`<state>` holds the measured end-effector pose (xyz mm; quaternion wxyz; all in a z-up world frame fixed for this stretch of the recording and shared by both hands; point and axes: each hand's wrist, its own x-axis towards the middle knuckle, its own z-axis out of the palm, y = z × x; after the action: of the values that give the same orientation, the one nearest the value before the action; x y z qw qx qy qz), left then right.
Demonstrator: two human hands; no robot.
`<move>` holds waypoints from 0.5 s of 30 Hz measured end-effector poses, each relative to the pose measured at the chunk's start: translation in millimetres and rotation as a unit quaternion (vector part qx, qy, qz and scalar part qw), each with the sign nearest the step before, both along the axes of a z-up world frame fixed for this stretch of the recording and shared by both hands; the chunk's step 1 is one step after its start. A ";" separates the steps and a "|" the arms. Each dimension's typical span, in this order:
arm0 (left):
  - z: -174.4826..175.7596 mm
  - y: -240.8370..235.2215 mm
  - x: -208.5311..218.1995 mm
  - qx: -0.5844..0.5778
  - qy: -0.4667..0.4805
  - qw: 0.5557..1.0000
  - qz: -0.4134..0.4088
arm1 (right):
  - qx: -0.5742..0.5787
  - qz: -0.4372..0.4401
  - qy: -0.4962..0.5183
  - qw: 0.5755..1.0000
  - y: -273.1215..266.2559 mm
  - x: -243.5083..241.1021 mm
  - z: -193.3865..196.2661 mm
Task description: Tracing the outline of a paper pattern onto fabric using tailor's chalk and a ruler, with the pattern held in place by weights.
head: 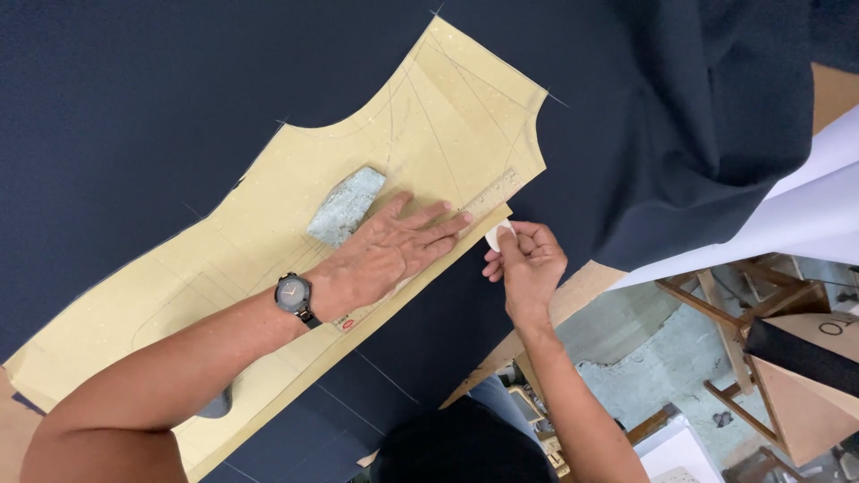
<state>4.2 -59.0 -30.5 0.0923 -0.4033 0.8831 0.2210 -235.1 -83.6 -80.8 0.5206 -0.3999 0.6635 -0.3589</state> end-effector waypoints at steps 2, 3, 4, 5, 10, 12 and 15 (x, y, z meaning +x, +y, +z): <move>-0.7 0.4 0.5 0.001 -0.004 1.000 -0.005 | -0.004 -0.008 0.003 1.000 0.5 -3.7 -2.0; -1.1 1.4 1.1 0.003 -0.010 1.000 -0.010 | -0.008 -0.015 0.005 1.000 1.4 -5.2 -3.3; -0.4 1.3 0.6 0.004 -0.010 1.000 -0.009 | -0.006 -0.014 0.005 1.000 -1.4 -6.5 -3.9; 0.3 1.5 0.4 -0.001 -0.012 1.000 -0.009 | -0.019 -0.024 0.004 1.000 -4.0 -7.3 -4.8; -10.4 3.9 -3.0 -0.015 -0.022 1.000 -0.012 | -0.043 -0.015 0.008 0.999 -14.6 -2.4 -3.5; -12.0 4.7 -3.3 -0.013 -0.013 1.000 -0.007 | -0.034 -0.006 0.007 0.999 -11.8 -1.5 -4.1; -4.5 3.2 0.3 -0.034 -0.005 0.999 -0.009 | 0.003 0.004 -0.002 1.000 4.6 11.2 5.6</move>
<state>4.5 -55.8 -35.0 0.0852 -0.3993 0.8932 0.1882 -223.9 -79.0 -75.2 0.5250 -0.4001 0.6616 -0.3557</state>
